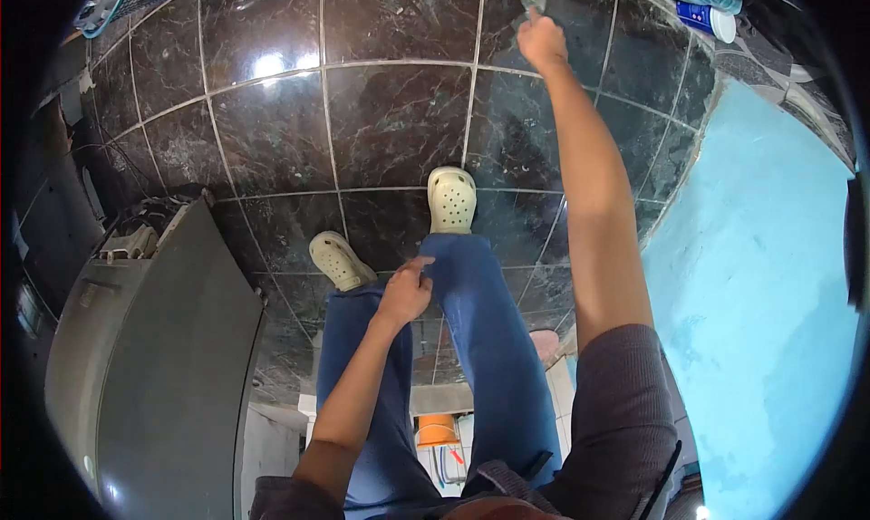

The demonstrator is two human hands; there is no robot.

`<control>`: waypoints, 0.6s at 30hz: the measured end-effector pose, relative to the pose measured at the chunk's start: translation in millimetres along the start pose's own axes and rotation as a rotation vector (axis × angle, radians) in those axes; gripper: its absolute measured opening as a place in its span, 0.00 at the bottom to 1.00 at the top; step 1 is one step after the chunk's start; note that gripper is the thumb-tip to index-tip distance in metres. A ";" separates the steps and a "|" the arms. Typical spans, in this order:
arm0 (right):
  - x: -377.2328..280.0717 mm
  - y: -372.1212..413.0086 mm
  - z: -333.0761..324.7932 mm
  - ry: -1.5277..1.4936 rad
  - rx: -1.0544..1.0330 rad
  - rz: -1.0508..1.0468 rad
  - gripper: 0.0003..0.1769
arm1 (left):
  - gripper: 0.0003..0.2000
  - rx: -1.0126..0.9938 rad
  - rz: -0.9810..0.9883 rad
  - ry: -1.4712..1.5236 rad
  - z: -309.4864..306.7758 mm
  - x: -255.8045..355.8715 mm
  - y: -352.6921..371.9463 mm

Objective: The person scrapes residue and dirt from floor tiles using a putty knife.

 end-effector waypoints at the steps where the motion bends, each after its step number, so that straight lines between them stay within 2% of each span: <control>1: 0.2 19.1 4.6 0.085 -0.113 0.087 0.22 | 0.19 0.010 -0.001 -0.016 -1.5 0.9 -0.7; 2: -6.4 50.0 -2.0 0.101 -0.106 -0.031 0.24 | 0.19 0.023 0.003 -0.031 -2.5 4.5 1.0; 3: 8.0 80.1 5.4 0.105 -0.063 -0.024 0.26 | 0.19 0.024 0.008 -0.030 -2.3 9.3 4.2; 4: 24.6 114.9 10.6 0.097 -0.137 0.059 0.27 | 0.20 0.067 0.021 -0.083 -5.0 15.3 6.2; 5: 45.6 157.2 20.0 0.134 -0.112 0.051 0.29 | 0.20 0.108 0.034 -0.136 -6.8 21.6 8.9; 6: 59.8 199.1 22.8 0.095 -0.210 0.099 0.30 | 0.20 0.108 0.040 -0.135 -5.5 30.6 14.8; 8: 92.0 279.8 44.3 0.138 -0.232 0.057 0.34 | 0.19 0.066 0.053 -0.071 3.3 49.5 27.6; 9: 92.6 302.3 43.7 0.162 -0.335 0.106 0.34 | 0.19 0.069 0.061 -0.074 11.9 50.0 31.3; 11: 94.0 292.4 49.0 0.151 -0.260 0.095 0.34 | 0.18 0.103 0.185 0.105 29.6 51.0 36.1; 13: 88.6 270.5 39.5 0.134 -0.096 0.064 0.33 | 0.18 0.076 0.180 -0.014 49.8 44.7 30.5; 14: 90.3 252.0 35.9 0.059 -0.145 0.149 0.31 | 0.18 0.062 0.169 -0.115 58.5 41.7 31.5; 15: 94.4 258.2 38.5 0.079 -0.133 0.139 0.31 | 0.18 0.074 0.258 -0.153 57.2 55.4 33.9; 16: 94.8 260.6 35.7 0.096 -0.100 0.120 0.30 | 0.18 0.067 0.263 -0.161 60.9 50.2 41.2; 18: 109.4 311.9 44.6 0.134 -0.204 0.156 0.30 | 0.18 0.113 0.291 -0.040 59.1 44.4 44.6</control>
Point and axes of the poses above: each hand's wrist, its own y-axis away from the middle knuckle, its own z-axis out of the palm, x = y × z, the point moved 7 cm from there along -y, towards the middle knuckle, and after that the axes turned 7 degrees about x, right-handed, at the moved point
